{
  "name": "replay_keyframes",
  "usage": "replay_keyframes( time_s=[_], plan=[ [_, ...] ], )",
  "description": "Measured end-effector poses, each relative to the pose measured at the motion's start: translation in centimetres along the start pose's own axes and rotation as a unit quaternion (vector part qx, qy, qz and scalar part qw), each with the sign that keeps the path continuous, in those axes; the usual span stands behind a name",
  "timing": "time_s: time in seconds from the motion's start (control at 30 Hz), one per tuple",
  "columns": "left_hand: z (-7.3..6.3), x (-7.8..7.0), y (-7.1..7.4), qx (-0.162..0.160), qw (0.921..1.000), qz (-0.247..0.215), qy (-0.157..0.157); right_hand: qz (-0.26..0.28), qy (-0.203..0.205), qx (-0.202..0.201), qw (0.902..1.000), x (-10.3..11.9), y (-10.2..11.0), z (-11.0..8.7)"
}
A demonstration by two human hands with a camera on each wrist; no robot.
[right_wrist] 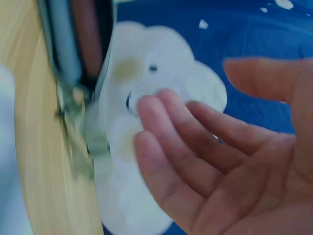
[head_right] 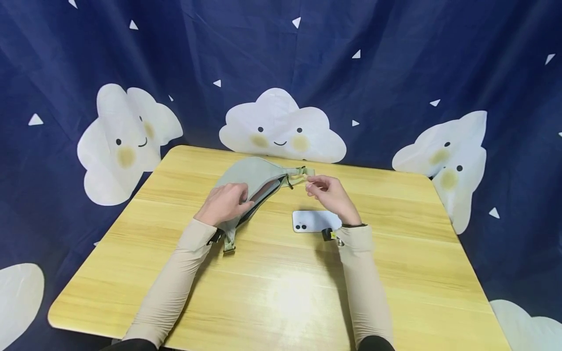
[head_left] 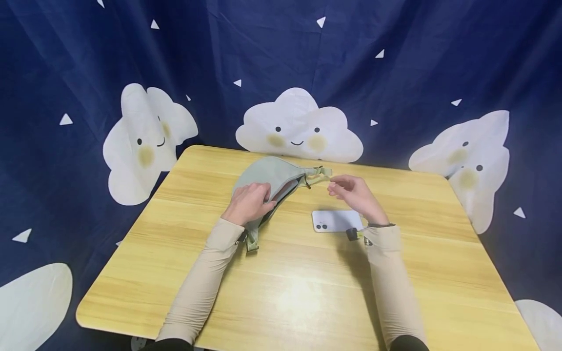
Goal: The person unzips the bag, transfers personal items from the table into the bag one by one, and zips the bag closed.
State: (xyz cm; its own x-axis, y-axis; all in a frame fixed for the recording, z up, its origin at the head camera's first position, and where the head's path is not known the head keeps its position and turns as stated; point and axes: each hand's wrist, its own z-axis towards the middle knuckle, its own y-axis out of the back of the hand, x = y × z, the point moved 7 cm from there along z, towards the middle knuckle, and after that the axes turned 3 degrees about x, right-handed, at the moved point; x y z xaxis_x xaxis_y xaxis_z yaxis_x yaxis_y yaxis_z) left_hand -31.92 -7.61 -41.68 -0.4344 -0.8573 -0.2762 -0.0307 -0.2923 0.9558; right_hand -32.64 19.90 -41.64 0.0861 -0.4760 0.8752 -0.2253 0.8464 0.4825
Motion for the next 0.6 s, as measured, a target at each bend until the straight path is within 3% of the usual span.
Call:
replay_keyframes(
  time_s=[0.13, 0.23, 0.6],
  plan=[
    [0.0, -0.1, -0.1, 0.009, 1.0000, 0.004, -0.001, -0.094, -0.003, 0.016, 0.9954, -0.8, 0.4, -0.6],
    [-0.1, -0.1, -0.1, 0.013, 0.9999, 0.006, 0.001, -0.132, -0.007, 0.031, 0.9907, -1.4, 0.2, -0.6],
    [-0.1, -0.2, 0.0, 0.011, 0.9999, 0.011, 0.002, -0.183, -0.028, 0.073, 0.9799, -3.4, -0.1, -0.4]
  ],
)
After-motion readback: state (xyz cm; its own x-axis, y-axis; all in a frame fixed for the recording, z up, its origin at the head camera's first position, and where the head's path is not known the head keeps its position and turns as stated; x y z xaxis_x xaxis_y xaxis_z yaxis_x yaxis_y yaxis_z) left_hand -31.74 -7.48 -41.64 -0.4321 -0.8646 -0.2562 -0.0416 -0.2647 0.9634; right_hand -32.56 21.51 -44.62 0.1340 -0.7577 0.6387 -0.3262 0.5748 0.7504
